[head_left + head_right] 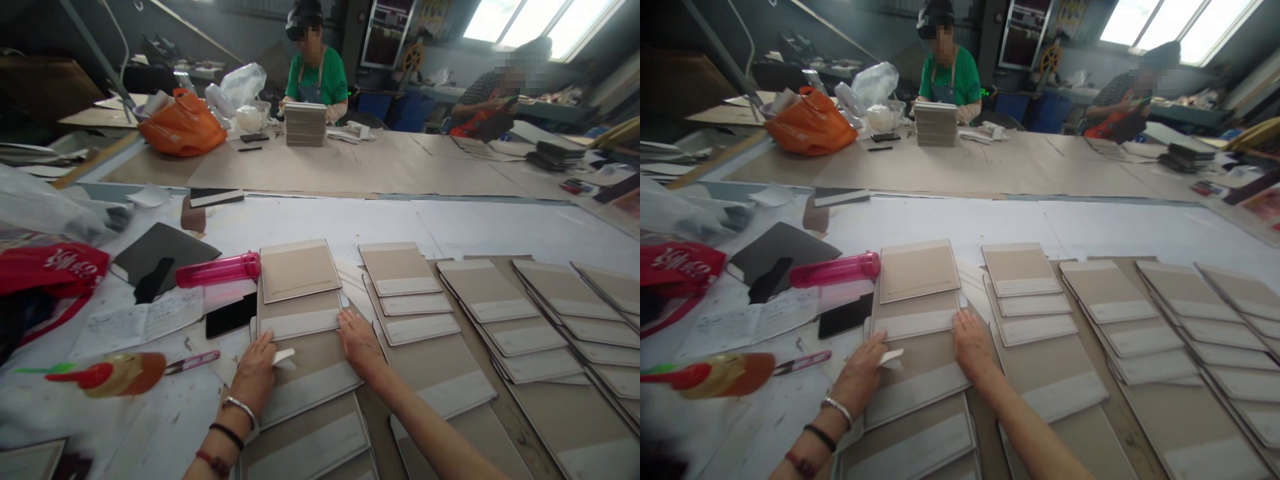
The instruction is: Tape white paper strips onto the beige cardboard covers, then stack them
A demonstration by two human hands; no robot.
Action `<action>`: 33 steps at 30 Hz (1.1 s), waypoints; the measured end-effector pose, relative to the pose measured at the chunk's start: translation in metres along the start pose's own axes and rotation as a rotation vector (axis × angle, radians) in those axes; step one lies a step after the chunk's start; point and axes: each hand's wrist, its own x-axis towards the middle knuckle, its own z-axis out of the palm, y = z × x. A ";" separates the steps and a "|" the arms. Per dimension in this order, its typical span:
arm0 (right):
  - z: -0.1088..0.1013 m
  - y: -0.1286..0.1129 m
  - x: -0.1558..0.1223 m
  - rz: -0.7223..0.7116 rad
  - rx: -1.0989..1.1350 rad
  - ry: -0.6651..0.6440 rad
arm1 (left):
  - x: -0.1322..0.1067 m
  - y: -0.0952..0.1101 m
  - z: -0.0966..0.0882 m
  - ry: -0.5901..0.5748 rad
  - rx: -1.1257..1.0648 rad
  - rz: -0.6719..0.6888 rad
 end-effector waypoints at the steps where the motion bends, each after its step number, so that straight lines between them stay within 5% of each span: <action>1: -0.008 -0.004 -0.002 0.072 0.075 0.010 | -0.002 0.005 -0.006 0.022 -0.023 -0.022; 4: -0.036 -0.034 -0.014 0.164 0.520 -0.064 | -0.015 0.030 -0.022 -0.045 -0.283 -0.207; 8: -0.057 -0.087 -0.038 0.281 1.077 -0.307 | -0.039 0.070 -0.025 -0.311 -0.941 -0.533; 12: -0.049 -0.107 -0.052 0.481 1.268 -0.237 | -0.059 0.090 -0.015 -0.302 -1.146 -0.620; 19: -0.044 -0.103 -0.053 0.505 1.213 -0.169 | -0.073 0.091 -0.012 -0.242 -1.409 -0.809; 26: -0.035 -0.108 -0.053 0.546 1.396 -0.271 | -0.060 0.097 -0.001 0.025 -1.349 -0.872; 33: -0.020 -0.099 -0.053 0.606 1.304 -0.181 | -0.056 0.096 0.016 -0.029 -1.298 -0.855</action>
